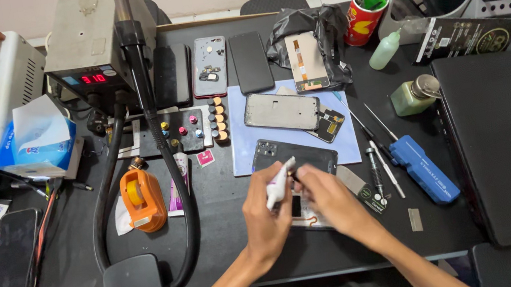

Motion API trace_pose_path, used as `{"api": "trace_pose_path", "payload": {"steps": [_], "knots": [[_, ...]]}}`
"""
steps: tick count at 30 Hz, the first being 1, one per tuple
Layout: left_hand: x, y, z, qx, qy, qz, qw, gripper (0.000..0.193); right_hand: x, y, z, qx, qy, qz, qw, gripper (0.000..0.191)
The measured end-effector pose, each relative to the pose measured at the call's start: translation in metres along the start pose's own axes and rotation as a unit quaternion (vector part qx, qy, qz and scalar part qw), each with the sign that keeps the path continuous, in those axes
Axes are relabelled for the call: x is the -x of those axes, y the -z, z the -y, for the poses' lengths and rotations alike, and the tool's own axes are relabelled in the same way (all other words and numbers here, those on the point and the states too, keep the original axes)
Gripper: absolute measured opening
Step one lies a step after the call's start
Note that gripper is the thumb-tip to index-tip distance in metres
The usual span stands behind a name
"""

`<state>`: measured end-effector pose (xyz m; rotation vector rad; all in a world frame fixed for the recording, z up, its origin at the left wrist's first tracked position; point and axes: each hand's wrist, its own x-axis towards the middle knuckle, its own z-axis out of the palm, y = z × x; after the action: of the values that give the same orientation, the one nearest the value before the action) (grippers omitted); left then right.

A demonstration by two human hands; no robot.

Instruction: The person applies adhesive from a tube to the edges of a smartphone back cover and the internal frame of a disassembled phone. The person handles the back cover and the phone chassis while working at a cluttered desk.

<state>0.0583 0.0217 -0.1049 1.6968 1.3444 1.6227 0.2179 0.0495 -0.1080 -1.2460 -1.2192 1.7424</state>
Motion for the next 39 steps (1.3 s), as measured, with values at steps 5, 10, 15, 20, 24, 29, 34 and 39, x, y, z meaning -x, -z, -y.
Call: {"api": "trace_pose_path", "payload": {"steps": [5, 10, 15, 20, 24, 29, 34, 39], "knots": [[0.000, 0.001, 0.000, 0.006, 0.006, 0.001, 1.000, 0.032, 0.018, -0.019, 0.019, 0.426, 0.213, -0.114, 0.872, 0.028], [0.005, -0.001, 0.000, -0.002, 0.031, 0.016, 0.999, 0.034, 0.011, -0.012, 0.005, 0.291, 0.118, -0.076, 0.946, 0.031], [0.006, -0.004, -0.001, -0.003, -0.006, -0.004, 1.000, 0.032, -0.002, 0.003, -0.005, -0.041, -0.019, 0.028, 0.999, 0.029], [0.001, -0.002, -0.001, 0.006, 0.009, -0.014, 1.000, 0.028, 0.011, -0.008, 0.013, 0.323, 0.173, -0.095, 0.926, 0.027], [0.000, -0.001, -0.006, 0.022, 0.040, 0.000, 0.999, 0.027, 0.020, -0.023, 0.027, 0.504, 0.222, -0.136, 0.824, 0.026], [-0.004, 0.001, -0.011, 0.040, 0.071, 0.003, 0.997, 0.034, 0.020, -0.026, 0.030, 0.533, 0.237, -0.131, 0.801, 0.019], [-0.009, 0.005, -0.010, 0.088, 0.177, 0.014, 0.980, 0.037, 0.019, -0.026, 0.028, 0.534, 0.255, -0.141, 0.793, 0.020], [-0.006, 0.007, -0.009, 0.042, 0.099, 0.002, 0.994, 0.030, 0.018, -0.021, 0.015, 0.447, 0.236, -0.137, 0.852, 0.023]]}}
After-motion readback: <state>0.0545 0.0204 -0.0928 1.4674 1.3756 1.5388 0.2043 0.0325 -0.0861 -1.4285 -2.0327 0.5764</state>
